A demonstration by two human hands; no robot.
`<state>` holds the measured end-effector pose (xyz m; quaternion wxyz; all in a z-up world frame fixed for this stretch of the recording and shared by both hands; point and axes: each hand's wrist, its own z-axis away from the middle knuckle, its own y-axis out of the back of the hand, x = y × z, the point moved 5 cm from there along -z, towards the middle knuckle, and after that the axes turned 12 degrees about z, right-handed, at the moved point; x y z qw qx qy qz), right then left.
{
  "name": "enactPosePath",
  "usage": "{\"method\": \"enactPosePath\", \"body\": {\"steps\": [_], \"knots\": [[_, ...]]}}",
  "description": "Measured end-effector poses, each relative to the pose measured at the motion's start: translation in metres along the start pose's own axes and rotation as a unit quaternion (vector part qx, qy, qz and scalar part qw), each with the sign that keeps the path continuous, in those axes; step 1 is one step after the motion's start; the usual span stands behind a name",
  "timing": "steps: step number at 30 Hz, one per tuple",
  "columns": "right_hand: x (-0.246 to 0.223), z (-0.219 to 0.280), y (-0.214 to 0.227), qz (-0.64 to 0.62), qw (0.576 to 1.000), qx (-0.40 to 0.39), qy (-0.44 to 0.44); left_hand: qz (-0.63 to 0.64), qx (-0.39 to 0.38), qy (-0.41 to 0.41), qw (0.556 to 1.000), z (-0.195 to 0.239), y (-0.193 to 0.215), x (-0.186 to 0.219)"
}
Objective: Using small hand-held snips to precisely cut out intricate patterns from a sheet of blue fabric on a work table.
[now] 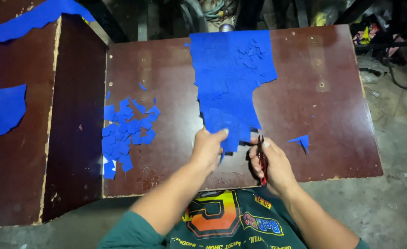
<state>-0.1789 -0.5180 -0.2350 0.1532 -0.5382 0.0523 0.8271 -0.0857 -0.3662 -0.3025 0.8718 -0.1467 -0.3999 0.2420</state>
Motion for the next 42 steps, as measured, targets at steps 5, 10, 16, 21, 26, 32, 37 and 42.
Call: {"method": "enactPosePath", "body": {"steps": [5, 10, 16, 21, 26, 32, 37, 42], "knots": [[-0.003, -0.007, 0.006, -0.022, 0.999, -0.006, 0.047, 0.099, -0.094, -0.208, 0.969, 0.051, -0.135, 0.157], [-0.006, 0.005, 0.012, -0.075, 0.994, -0.024, 0.071, 0.221, -0.378, -0.214, 0.873, 0.073, -0.165, 0.201], [-0.002, -0.001, 0.019, -0.058, 0.993, 0.017, 0.106, 0.016, -0.035, -0.077, 0.996, 0.019, -0.039, 0.05], [0.002, -0.004, 0.008, -0.002, 0.999, 0.031, 0.011, -0.065, 0.001, 0.0, 0.998, 0.029, 0.01, 0.016], [-0.012, -0.016, -0.014, 0.073, 0.996, 0.055, -0.023, -0.166, -0.045, -0.039, 0.984, 0.014, 0.026, 0.005], [-0.004, -0.014, -0.009, 0.049, 0.998, 0.004, -0.034, -0.076, -0.041, -0.036, 0.996, 0.023, 0.022, -0.002], [0.022, -0.003, -0.006, 0.051, 0.996, -0.032, -0.068, -0.062, -0.025, -0.012, 0.998, 0.054, 0.0, 0.023], [0.022, -0.006, -0.006, -0.015, 0.997, -0.052, -0.048, -0.024, -0.016, -0.005, 1.0, 0.053, -0.001, 0.02]]}}
